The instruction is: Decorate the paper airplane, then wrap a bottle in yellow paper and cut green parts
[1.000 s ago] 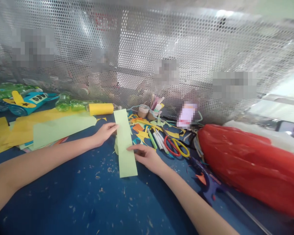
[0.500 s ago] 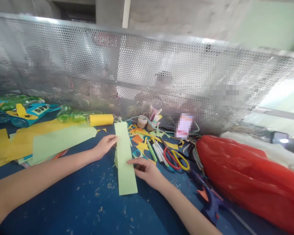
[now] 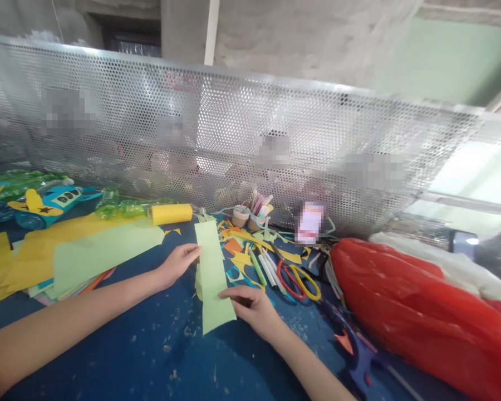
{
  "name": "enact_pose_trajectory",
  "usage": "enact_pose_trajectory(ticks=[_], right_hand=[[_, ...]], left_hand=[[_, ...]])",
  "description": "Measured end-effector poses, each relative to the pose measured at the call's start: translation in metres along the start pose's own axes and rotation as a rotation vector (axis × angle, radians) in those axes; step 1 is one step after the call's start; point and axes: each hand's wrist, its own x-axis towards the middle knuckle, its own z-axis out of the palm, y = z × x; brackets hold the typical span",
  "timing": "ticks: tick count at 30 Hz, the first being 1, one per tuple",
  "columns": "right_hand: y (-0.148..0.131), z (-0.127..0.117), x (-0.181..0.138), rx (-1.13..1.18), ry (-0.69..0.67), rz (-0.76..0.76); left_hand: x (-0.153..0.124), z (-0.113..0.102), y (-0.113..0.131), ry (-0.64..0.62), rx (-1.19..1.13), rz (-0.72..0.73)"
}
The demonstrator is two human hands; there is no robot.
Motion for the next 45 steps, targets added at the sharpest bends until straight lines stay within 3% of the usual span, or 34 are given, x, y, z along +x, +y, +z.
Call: enact_pose_trajectory(ticks=[6, 15, 20, 28, 37, 45], right_hand=[[0.003, 0.001, -0.002, -0.137, 0.028, -0.017], [0.0, 0.007, -0.005, -0.373, -0.011, -0.217], [-0.001, 0.004, -0.005, -0.353, 0.099, -0.243], [-0.008, 0.003, -0.004, -0.302, 0.126, -0.201], [-0.008, 0.008, -0.004, -0.134, 0.262, -0.018], [-0.014, 0.008, -0.002, -0.001, 0.337, 0.066]], left_hand=[[0.0, 0.001, -0.003, -0.022, 0.032, 0.038], [0.002, 0.0, -0.006, -0.007, 0.072, 0.058], [-0.001, 0.0, -0.003, -0.047, 0.11, 0.092], [-0.011, 0.0, 0.014, -0.135, 0.163, 0.132], [-0.032, 0.015, 0.021, -0.314, 0.244, 0.205], [-0.035, 0.016, 0.034, -0.366, 0.312, 0.238]])
